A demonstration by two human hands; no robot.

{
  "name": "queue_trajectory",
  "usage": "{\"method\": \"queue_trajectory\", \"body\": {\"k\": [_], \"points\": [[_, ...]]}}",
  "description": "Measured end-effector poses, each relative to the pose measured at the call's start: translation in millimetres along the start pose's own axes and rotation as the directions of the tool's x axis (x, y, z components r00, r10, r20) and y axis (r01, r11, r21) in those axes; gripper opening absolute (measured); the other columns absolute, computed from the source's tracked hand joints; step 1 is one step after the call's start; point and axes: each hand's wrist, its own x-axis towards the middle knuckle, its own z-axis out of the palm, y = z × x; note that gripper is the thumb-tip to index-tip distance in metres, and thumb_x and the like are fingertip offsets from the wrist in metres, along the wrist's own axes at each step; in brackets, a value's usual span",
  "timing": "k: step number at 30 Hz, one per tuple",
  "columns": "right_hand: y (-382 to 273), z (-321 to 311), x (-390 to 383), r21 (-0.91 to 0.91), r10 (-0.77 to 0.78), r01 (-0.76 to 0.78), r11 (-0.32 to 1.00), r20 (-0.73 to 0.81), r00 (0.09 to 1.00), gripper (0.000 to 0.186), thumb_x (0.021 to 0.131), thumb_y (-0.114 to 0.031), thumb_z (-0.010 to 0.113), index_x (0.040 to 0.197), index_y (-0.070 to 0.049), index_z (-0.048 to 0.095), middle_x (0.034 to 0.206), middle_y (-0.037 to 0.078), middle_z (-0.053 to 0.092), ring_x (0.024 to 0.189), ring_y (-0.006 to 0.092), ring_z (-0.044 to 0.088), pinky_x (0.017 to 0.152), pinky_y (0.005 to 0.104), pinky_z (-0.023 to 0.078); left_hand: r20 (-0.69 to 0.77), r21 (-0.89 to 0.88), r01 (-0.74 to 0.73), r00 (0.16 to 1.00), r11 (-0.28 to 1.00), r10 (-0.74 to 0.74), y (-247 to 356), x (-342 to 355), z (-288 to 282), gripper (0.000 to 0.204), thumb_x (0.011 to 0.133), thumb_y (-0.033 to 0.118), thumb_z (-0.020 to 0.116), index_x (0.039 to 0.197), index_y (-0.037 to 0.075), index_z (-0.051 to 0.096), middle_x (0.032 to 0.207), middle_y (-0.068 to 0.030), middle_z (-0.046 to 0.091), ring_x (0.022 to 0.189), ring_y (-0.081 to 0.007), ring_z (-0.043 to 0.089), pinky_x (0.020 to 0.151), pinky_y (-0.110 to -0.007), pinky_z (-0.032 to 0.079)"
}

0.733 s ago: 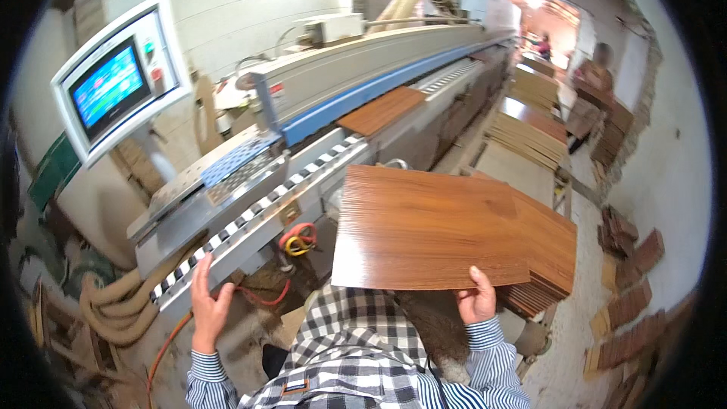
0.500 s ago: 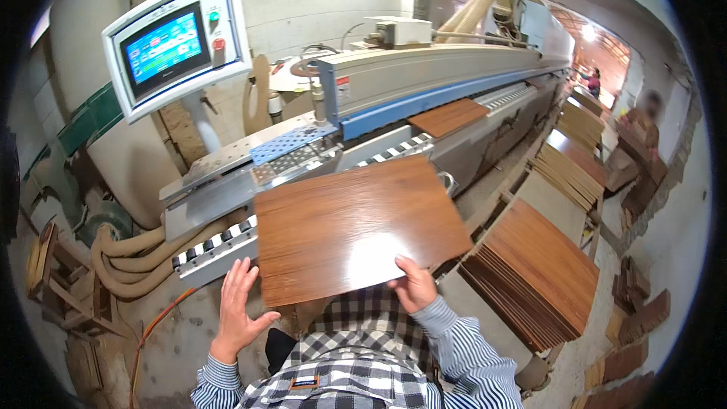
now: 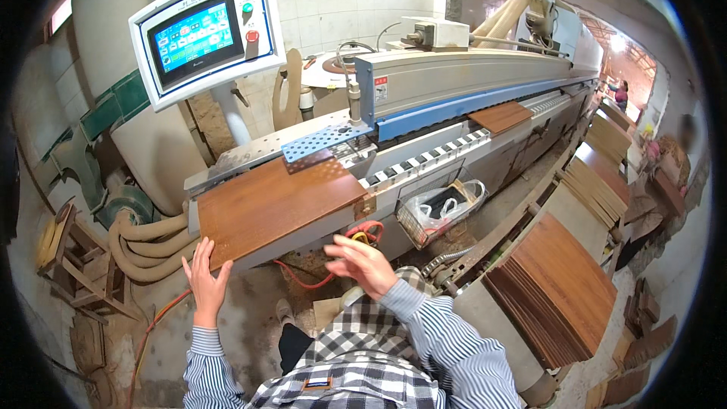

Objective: The person feeds wooden planks into a large industrial sanding machine one at a time. The person retrieves planks from a stack, places them on the machine's conveyor, and collects the processed planks as they exit.

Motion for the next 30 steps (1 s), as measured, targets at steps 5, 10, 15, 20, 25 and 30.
{"method": "queue_trajectory", "body": {"k": [5,10,15,20,25,30], "points": [[4,-40,-82,-0.745,0.043,-0.258,0.615,-0.295,0.955,0.042,0.1,-0.033,0.056,0.076,-0.001,0.068,0.06,0.005,0.064,0.054,0.0108,0.058,0.053,0.0261,0.046,-0.028,-0.046,0.035,0.999,0.998,-0.036,-6,24,13,0.068,0.08,0.04,0.076,0.134,0.007,0.053,0.146,-0.0137,0.049,0.134,-0.0316,0.044,0.117,-0.051,0.02],[77,-88,-146,-0.835,-0.119,-0.297,0.462,-0.39,0.913,0.054,0.098,-0.037,0.059,0.057,-0.002,0.061,0.052,0.003,0.059,0.047,0.0111,0.054,0.046,0.0312,0.042,-0.09,-0.064,0.018,0.996,0.998,-0.024,-6,22,20,0.069,0.079,0.04,0.077,0.134,0.006,0.053,0.147,-0.0179,0.047,0.129,-0.0352,0.046,0.111,-0.046,0.03],[99,-95,-151,-0.841,-0.244,-0.235,0.487,-0.389,0.888,0.045,0.096,-0.032,0.059,0.065,-0.001,0.066,0.056,0.007,0.063,0.049,0.0139,0.056,0.049,0.0325,0.045,-0.069,-0.078,0.019,0.997,0.997,-0.025,-10,24,21,0.069,0.079,0.039,0.077,0.135,0.006,0.053,0.147,-0.0175,0.047,0.127,-0.0359,0.047,0.11,-0.046,0.031],[91,-100,-150,-0.738,-0.13,-0.27,0.618,-0.435,0.891,0.045,0.097,-0.034,0.059,0.068,-0.001,0.066,0.056,0.005,0.062,0.051,0.0113,0.056,0.05,0.0308,0.045,-0.036,-0.131,0.064,0.997,0.989,-0.069,-11,22,15,0.068,0.08,0.036,0.077,0.137,0.007,0.052,0.148,-0.0165,0.046,0.13,-0.0343,0.045,0.111,-0.045,0.032],[87,-97,-150,-0.572,-0.074,-0.269,0.775,-0.505,0.86,0.044,0.097,-0.032,0.06,0.065,-0.001,0.064,0.056,0.003,0.061,0.051,0.009,0.055,0.05,0.0272,0.044,0.017,-0.181,0.081,0.997,0.98,-0.079,-9,24,11,0.065,0.083,0.033,0.075,0.137,0.007,0.052,0.149,-0.0158,0.045,0.133,-0.0335,0.043,0.112,-0.044,0.032],[59,-109,-176,-0.345,-0.012,-0.229,0.91,-0.575,0.818,0.035,0.098,-0.03,0.061,0.078,-0.002,0.065,0.063,0.003,0.063,0.051,0.0092,0.055,0.048,0.0237,0.044,0.015,-0.165,0.073,0.997,0.984,-0.072,-11,22,10,0.064,0.083,0.033,0.075,0.137,0.006,0.052,0.15,-0.0154,0.045,0.133,-0.0334,0.042,0.112,-0.044,0.032]]}}
